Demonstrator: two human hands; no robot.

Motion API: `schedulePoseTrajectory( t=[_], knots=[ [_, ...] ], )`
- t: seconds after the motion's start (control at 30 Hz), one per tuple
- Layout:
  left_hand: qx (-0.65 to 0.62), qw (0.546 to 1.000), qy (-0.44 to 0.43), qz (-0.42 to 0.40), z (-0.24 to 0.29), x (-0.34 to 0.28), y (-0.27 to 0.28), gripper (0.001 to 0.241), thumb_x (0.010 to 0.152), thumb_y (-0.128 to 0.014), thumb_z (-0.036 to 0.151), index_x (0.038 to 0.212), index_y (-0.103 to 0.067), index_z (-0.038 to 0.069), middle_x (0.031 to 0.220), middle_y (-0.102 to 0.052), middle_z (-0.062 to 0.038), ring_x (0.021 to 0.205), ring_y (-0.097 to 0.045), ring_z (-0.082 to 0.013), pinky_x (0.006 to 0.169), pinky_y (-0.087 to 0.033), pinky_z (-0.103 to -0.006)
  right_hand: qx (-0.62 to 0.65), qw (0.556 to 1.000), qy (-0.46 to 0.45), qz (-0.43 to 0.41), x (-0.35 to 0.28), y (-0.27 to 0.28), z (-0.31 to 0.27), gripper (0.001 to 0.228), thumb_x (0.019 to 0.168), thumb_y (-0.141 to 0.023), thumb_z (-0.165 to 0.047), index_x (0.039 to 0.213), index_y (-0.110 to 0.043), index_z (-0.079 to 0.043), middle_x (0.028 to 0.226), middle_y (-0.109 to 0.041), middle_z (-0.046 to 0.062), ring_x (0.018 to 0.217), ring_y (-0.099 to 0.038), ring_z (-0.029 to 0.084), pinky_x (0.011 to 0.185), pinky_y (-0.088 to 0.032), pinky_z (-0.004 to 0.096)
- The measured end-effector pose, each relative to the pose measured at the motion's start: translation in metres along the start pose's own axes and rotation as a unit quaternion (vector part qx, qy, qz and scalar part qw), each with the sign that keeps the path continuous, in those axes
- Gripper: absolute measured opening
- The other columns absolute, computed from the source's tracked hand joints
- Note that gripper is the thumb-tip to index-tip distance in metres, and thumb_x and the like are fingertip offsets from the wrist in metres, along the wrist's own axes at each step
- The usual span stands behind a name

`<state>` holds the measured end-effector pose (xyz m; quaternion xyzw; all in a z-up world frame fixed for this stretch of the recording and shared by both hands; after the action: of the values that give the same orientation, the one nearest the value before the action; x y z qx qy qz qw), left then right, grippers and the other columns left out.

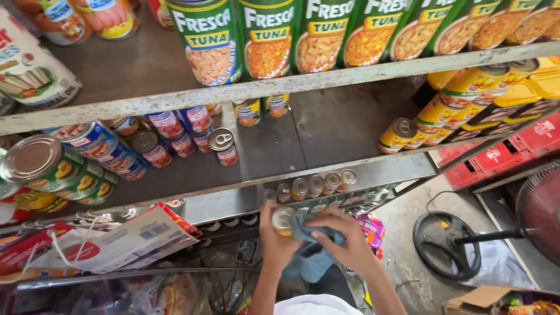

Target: Cleaning and wiping individual canned goods with a cloth before organizing them on a grocery store shelf.

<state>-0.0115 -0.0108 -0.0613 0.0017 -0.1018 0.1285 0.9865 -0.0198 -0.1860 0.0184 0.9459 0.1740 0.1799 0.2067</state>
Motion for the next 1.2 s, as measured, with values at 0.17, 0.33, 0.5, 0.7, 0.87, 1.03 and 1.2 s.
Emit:
schedulePoseTrajectory(
  t=[0.17,0.33,0.5,0.7,0.87,1.03,1.2],
  knots=[
    [-0.283,0.934,0.215,0.039,-0.015,-0.001,-0.002,0.05,0.074,-0.085,0.013,0.117,-0.059,0.007,0.098,-0.071,-0.012,0.077,-0.072,-0.0193,0.065,-0.061,-0.0359,0.017,0.983,0.002,0.184,-0.015,-0.007,0.006,0.031,0.089,-0.073,-0.008,0.119,-0.069,-0.002,0.117,-0.071,0.011,0.113,-0.065,0.024,0.103,-0.047,0.037],
    [-0.408,0.877,0.246,0.06,-0.048,-0.016,-0.012,0.048,0.094,-0.071,0.039,0.115,-0.061,-0.003,0.1,-0.073,-0.022,0.082,-0.074,-0.0253,0.07,-0.061,-0.0369,0.143,0.891,-0.026,0.429,-0.023,-0.033,0.015,0.046,0.099,-0.061,-0.015,0.141,-0.051,0.001,0.137,-0.057,0.016,0.131,-0.052,0.025,0.117,-0.038,0.039],
    [-0.431,0.88,0.199,0.019,-0.077,-0.041,-0.023,0.054,0.103,-0.057,0.047,0.133,-0.057,0.003,0.124,-0.064,-0.014,0.109,-0.067,-0.0248,0.09,-0.055,-0.0401,-0.06,0.954,0.078,0.284,-0.025,-0.069,0.007,0.031,0.095,-0.065,-0.014,0.125,-0.066,-0.008,0.147,-0.056,0.016,0.142,-0.049,0.033,0.122,-0.033,0.048],
    [-0.451,0.854,0.253,0.055,-0.072,-0.037,-0.017,0.051,0.1,-0.041,0.046,0.14,-0.051,0.016,0.136,-0.062,-0.003,0.122,-0.062,-0.0228,0.103,-0.051,-0.0418,-0.089,0.986,0.088,0.11,-0.019,-0.072,-0.018,0.042,0.095,-0.064,-0.008,0.137,-0.069,-0.009,0.163,-0.043,0.018,0.155,-0.033,0.04,0.127,-0.02,0.053],
    [-0.517,0.832,0.197,0.047,-0.056,-0.026,-0.019,0.062,0.108,-0.045,0.054,0.137,-0.057,0.001,0.128,-0.066,-0.01,0.115,-0.064,-0.0222,0.101,-0.052,-0.0392,0.003,0.986,0.053,0.161,-0.007,-0.066,-0.024,0.048,0.102,-0.054,-0.009,0.15,-0.053,-0.003,0.17,-0.029,0.022,0.159,-0.03,0.039,0.126,-0.025,0.045],
    [-0.284,0.953,0.106,0.023,-0.04,-0.023,-0.014,0.041,0.096,-0.077,0.018,0.122,-0.058,-0.007,0.113,-0.064,-0.01,0.1,-0.062,-0.0136,0.085,-0.052,-0.0314,0.096,0.969,0.017,0.227,0.0,-0.069,-0.003,0.054,0.108,-0.042,-0.019,0.157,-0.037,0.003,0.167,-0.036,0.02,0.156,-0.032,0.033,0.125,-0.022,0.041],
    [-0.223,0.962,0.153,0.044,-0.005,-0.014,-0.01,0.042,0.095,-0.072,0.026,0.122,-0.065,-0.005,0.107,-0.07,-0.009,0.095,-0.065,-0.0115,0.082,-0.052,-0.0288,0.216,0.94,-0.078,0.25,0.0,-0.078,0.031,0.052,0.107,-0.039,-0.018,0.155,-0.039,0.002,0.16,-0.046,0.017,0.147,-0.042,0.026,0.121,-0.028,0.036]
  ],
)
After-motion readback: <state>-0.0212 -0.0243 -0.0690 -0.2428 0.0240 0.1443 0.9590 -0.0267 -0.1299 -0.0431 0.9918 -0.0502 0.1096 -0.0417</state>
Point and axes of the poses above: each hand's wrist, its own x-axis towards the middle knuckle, its own y-axis out of the back of the hand, z = x × y, the point moved 1 cm from there along x, towards the middle knuckle
